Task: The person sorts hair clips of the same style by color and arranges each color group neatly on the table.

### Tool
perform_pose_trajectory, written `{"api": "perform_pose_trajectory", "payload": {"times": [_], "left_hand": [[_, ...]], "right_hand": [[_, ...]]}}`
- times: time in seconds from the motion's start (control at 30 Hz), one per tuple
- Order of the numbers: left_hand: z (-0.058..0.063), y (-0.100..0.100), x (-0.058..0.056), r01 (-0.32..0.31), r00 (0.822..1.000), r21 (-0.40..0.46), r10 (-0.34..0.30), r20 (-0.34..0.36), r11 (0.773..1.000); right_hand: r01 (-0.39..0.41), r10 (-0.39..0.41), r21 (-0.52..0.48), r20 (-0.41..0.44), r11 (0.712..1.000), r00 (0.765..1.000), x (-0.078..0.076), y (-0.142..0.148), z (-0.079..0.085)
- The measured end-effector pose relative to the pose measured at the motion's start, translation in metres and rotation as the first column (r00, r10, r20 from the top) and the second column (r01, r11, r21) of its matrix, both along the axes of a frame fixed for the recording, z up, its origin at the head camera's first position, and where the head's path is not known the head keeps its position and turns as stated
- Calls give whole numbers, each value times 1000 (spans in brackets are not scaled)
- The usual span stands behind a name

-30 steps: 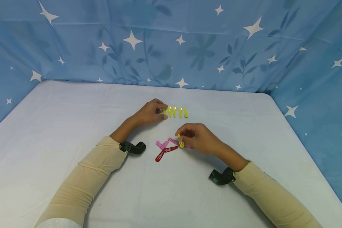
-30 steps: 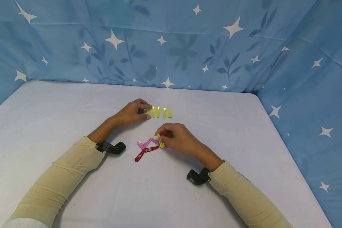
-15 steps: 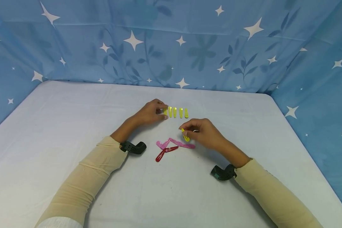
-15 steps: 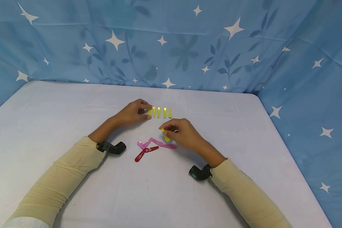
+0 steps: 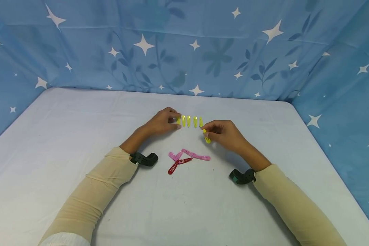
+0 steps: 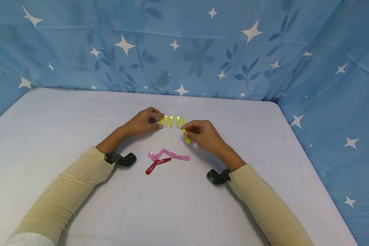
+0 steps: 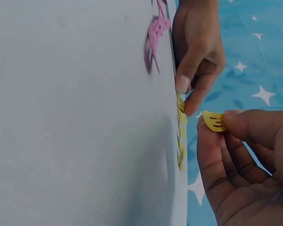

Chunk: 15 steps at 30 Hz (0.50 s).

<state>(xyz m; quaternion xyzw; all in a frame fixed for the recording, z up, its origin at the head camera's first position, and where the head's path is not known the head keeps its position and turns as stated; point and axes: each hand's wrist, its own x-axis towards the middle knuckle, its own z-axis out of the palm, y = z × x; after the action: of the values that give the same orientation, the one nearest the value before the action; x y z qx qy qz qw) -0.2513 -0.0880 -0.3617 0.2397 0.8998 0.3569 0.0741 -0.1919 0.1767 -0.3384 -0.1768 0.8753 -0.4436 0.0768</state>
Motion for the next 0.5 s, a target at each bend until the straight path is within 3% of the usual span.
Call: {"api": "perform_pose_trajectory", "payload": {"times": [0.23, 0.5], "left_hand": [[-2, -2, -2, 3, 1000, -3, -3, -10, 1000], [-2, -1, -2, -1, 1000, -1, 1, 7, 1000]], "right_hand": [[3, -1, 32, -40, 999, 999, -13, -4, 4], [69, -69, 24, 2, 997, 998, -30, -4, 8]]}}
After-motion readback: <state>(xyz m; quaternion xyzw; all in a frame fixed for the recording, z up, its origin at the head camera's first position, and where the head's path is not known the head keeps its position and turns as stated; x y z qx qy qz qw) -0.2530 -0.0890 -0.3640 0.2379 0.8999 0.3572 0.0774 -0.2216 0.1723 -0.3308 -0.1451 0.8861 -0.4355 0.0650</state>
